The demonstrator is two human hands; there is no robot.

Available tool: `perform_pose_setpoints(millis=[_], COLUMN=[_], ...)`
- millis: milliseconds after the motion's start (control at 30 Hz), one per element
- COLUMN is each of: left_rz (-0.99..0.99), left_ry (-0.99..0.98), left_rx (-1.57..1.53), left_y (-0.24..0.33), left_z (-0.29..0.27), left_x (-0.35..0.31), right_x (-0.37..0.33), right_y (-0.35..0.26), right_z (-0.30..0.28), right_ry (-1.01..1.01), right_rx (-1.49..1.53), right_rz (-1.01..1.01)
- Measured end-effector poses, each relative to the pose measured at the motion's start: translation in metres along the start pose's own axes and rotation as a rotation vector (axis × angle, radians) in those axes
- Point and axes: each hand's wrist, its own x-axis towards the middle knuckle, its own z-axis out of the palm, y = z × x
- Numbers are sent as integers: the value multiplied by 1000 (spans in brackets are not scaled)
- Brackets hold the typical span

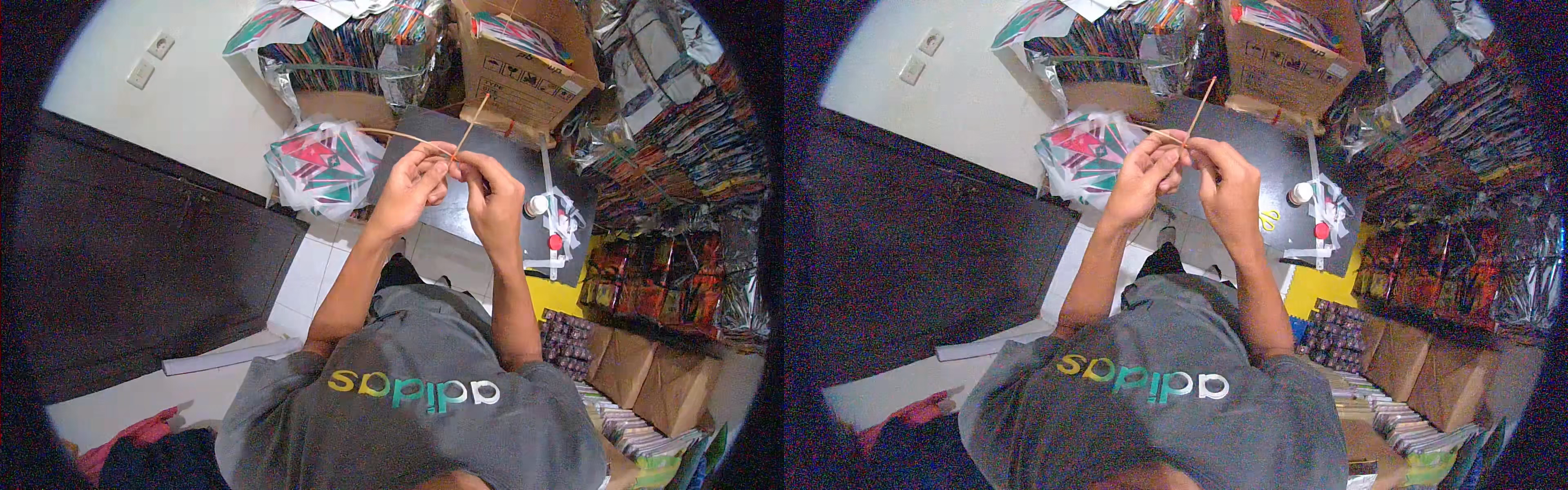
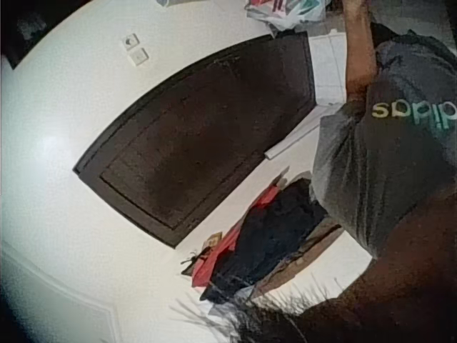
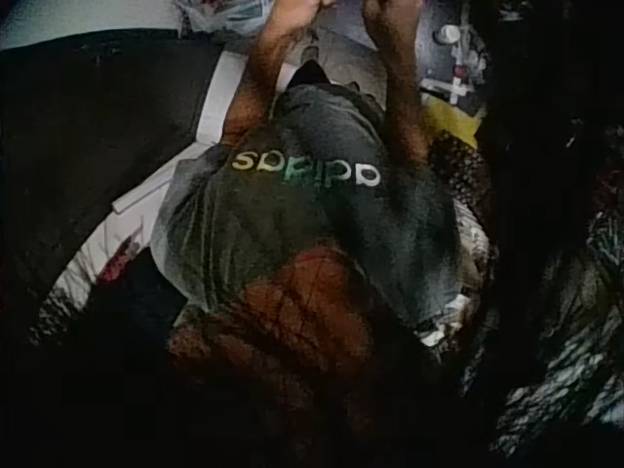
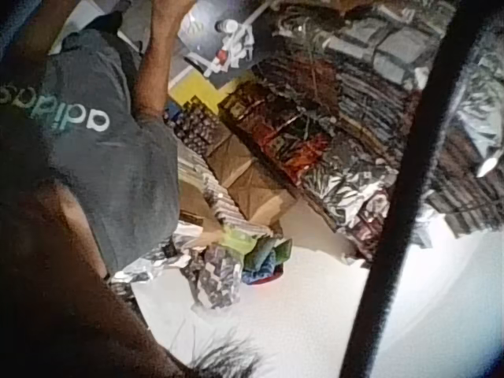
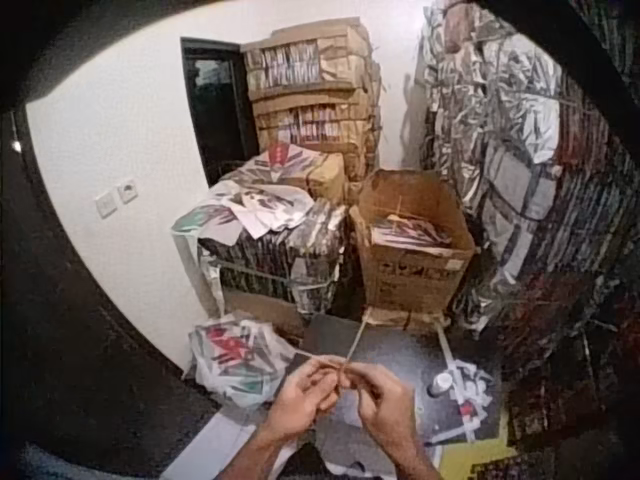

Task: The person is assembling a kite frame using bamboo sticks and string on a workspace.

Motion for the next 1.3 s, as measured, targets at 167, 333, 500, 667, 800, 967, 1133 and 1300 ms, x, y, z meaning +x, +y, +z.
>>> perform_pose_setpoints(millis=[167,333,500,667,800,967,1133,1300], left_rz=[7,-15,47,112,115,144,116,112], left_ry=[38,84,102,152,221,232,223,222], left_rx=[171,340,430,483,471,473,449,438], left_y=[10,21,22,20,22,24,21,12], left_z=[8,15,21,25,30,34,33,25], left_x=[-12,-20,-21,-23,-24,-23,-22,-12], right_x=[5,7,7,6,4,7,6,8], right_y=[-6,-15,-20,-27,-30,-36,-30,-29], right_z=[-10,-13,-13,-14,-13,-15,-14,-16], right_ry=[10,-2,-6,-27,-23,-24,-10,-41], right_rx=[20,-10,-13,-23,15,-17,-3,-29], right_rz=[41,6,12,-6,-3,2,-14,36])
